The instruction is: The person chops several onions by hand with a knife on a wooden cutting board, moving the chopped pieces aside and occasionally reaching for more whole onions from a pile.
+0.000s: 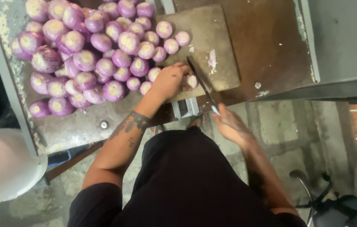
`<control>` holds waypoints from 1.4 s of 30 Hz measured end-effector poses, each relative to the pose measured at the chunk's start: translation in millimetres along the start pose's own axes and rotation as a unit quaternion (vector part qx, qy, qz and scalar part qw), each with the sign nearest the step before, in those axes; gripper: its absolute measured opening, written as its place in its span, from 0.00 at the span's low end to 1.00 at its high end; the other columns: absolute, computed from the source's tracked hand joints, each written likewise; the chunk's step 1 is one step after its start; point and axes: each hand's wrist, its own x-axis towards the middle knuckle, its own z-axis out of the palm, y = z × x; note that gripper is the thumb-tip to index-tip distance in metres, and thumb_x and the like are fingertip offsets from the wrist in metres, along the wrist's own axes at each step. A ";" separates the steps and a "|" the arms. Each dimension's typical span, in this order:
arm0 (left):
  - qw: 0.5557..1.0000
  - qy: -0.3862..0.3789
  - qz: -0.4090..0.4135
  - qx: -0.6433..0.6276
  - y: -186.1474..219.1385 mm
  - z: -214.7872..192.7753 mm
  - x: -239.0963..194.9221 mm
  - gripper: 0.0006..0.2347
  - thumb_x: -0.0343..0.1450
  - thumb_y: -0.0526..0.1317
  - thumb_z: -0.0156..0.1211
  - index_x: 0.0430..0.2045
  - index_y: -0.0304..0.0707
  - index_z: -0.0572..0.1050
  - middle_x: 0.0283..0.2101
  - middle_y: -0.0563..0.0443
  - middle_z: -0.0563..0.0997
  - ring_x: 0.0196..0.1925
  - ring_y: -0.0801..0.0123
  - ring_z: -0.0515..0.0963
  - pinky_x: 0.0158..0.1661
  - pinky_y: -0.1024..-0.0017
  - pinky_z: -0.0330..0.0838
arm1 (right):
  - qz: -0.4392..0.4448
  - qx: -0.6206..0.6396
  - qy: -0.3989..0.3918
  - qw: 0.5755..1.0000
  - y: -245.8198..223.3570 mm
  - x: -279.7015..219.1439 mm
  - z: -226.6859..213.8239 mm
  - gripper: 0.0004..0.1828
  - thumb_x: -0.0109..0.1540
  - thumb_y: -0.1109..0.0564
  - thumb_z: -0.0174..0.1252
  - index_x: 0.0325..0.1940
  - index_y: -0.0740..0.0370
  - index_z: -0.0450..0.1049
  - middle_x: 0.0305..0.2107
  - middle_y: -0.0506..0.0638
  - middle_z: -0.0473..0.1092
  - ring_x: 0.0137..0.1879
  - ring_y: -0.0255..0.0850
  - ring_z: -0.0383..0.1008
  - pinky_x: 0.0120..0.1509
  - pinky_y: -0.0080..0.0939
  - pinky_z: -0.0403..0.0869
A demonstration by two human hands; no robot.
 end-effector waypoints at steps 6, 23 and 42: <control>1.000 0.002 0.002 -0.011 -1.8 -1.5 0.2 0.21 0.53 0.41 0.79 0.35 0.36 0.76 0.40 0.42 0.80 0.44 0.46 0.80 0.43 0.55 0.74 | 0.035 0.000 -0.072 0.997 -35.3 15.8 -2.4 0.17 0.72 0.47 0.45 0.48 0.64 0.68 0.31 0.66 0.72 0.38 0.59 0.75 0.43 0.57 0.71; 0.991 0.057 0.081 0.085 13.5 19.3 5.2 0.15 0.63 0.39 0.72 0.43 0.44 0.79 0.55 0.51 0.78 0.58 0.52 0.75 0.55 0.58 0.74 | 0.088 0.231 0.008 0.969 -47.4 -70.2 -100.4 0.10 0.72 0.52 0.47 0.47 0.63 0.65 0.19 0.42 0.60 0.21 0.29 0.59 0.23 0.34 0.63; 0.998 -0.038 -0.039 0.027 2.1 3.2 1.6 0.22 0.55 0.41 0.80 0.39 0.37 0.76 0.44 0.42 0.77 0.48 0.45 0.79 0.47 0.55 0.74 | 0.165 0.094 -0.100 0.977 -62.5 -1.7 -26.3 0.16 0.71 0.45 0.43 0.48 0.61 0.61 0.25 0.56 0.68 0.23 0.44 0.70 0.29 0.50 0.74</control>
